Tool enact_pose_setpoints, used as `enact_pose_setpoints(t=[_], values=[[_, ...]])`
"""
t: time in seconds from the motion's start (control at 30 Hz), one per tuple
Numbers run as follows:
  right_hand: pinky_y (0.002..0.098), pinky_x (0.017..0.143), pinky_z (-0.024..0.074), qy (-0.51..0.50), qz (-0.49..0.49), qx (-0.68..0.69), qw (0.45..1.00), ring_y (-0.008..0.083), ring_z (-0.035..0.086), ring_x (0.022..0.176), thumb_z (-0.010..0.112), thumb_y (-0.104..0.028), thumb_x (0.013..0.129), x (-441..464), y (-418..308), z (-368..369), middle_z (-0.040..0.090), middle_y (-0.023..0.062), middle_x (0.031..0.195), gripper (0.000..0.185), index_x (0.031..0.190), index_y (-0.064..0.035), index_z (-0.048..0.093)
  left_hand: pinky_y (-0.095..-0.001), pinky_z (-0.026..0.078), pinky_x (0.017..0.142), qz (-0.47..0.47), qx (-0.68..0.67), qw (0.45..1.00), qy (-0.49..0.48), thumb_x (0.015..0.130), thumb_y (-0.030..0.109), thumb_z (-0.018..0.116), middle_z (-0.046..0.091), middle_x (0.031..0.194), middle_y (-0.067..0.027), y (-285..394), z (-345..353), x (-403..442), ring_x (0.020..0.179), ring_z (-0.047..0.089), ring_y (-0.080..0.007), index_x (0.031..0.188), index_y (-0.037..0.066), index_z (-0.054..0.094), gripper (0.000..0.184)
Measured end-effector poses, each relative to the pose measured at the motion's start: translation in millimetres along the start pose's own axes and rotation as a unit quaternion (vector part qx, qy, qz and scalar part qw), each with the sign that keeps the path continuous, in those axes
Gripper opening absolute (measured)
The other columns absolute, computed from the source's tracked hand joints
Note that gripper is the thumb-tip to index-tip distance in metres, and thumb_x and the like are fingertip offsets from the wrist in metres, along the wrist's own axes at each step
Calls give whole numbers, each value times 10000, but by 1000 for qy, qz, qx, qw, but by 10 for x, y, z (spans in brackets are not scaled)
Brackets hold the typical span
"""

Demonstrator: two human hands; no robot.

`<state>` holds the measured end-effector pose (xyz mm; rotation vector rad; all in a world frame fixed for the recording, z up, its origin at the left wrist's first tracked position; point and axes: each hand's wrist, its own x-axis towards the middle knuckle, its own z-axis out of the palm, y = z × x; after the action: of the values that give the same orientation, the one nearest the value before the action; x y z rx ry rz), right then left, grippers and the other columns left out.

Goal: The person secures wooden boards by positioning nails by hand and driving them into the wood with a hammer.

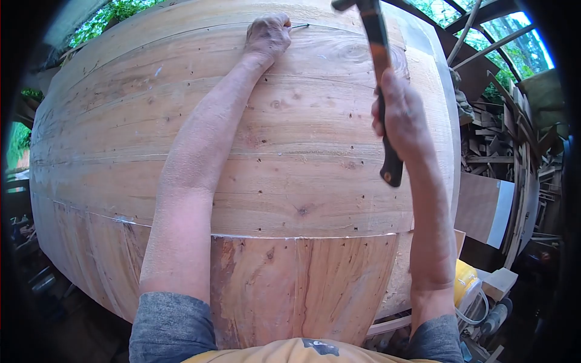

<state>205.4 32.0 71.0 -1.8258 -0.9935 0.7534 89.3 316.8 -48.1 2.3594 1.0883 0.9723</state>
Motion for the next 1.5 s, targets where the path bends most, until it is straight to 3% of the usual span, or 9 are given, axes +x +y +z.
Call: enact_pose_setpoints(t=[0.2, 0.33, 0.47, 0.53, 0.67, 0.83, 1.0, 1.2, 1.5], values=[[254, 442, 406, 63, -82, 5, 995, 84, 509, 481, 451, -544, 1086, 468, -281, 115, 539, 9, 653, 527, 933, -54, 570, -440, 552, 881, 0, 6, 1000, -8, 911, 195, 680, 754, 959, -143, 10, 7, 7, 949, 723, -340, 969, 135, 765, 120], [270, 473, 460, -54, 98, -208, 972, 100, 530, 503, 461, -565, 1076, 847, -76, 331, 551, 25, 658, 556, 919, -44, 579, -443, 553, 872, 18, -4, 1000, -10, 903, 185, 671, 751, 954, -148, 3, 28, -5, 944, 721, -344, 957, 130, 760, 118], [345, 594, 546, -27, 36, -206, 977, 153, 602, 577, 404, -648, 1060, 828, -102, 128, 613, 65, 722, 679, 971, -7, 609, -448, 557, 861, 28, 8, 1000, 0, 896, 181, 669, 749, 943, -154, -22, 38, 9, 935, 720, -350, 951, 126, 757, 117], [334, 611, 548, 8, -28, -128, 991, 150, 610, 581, 399, -673, 1050, 743, -261, 54, 617, 64, 743, 693, 946, -20, 608, -452, 557, 858, 25, 5, 1000, -3, 894, 182, 671, 750, 941, -154, -26, 30, 24, 931, 721, -353, 949, 125, 757, 116], [276, 414, 403, 107, -164, 85, 977, 117, 456, 455, 458, -502, 1092, 618, -791, 33, 493, 9, 630, 446, 910, -101, 522, -457, 557, 855, 3, -12, 1000, 1, 896, 191, 679, 752, 942, -153, -58, 28, 9, 928, 723, -354, 946, 124, 757, 114], [273, 414, 390, 135, -160, 117, 971, 113, 452, 453, 446, -483, 1101, 598, -805, 105, 479, 8, 618, 440, 898, -99, 519, -456, 555, 853, 13, -2, 1000, 1, 901, 202, 686, 753, 942, -156, -32, 22, 28, 931, 723, -355, 945, 123, 756, 115], [268, 460, 441, 62, -120, 35, 990, 98, 517, 483, 457, -514, 1093, 727, -360, 91, 552, 25, 674, 506, 974, -35, 574, -532, 530, 664, 92, 6, 994, 63, 985, 259, 519, 660, 718, -219, -237, 221, 48, 714, 677, -423, 837, 87, 662, 268], [253, 475, 460, -27, 69, -197, 978, 79, 530, 493, 460, -535, 1086, 807, -87, 280, 568, 17, 679, 543, 919, -32, 576, -556, 520, 668, 100, -39, 993, 42, 1041, 369, 313, 656, 715, -230, -278, 234, 51, 701, 655, -456, 785, 99, 631, 490], [280, 426, 411, 104, -183, 14, 977, 121, 473, 463, 453, -460, 1094, 629, -689, -60, 502, 15, 626, 441, 905, -72, 542, -500, 508, 619, 162, 109, 981, -6, 993, 241, 385, 584, 679, -164, -396, 305, 72, 621, 630, -330, 800, 125, 560, 286]])
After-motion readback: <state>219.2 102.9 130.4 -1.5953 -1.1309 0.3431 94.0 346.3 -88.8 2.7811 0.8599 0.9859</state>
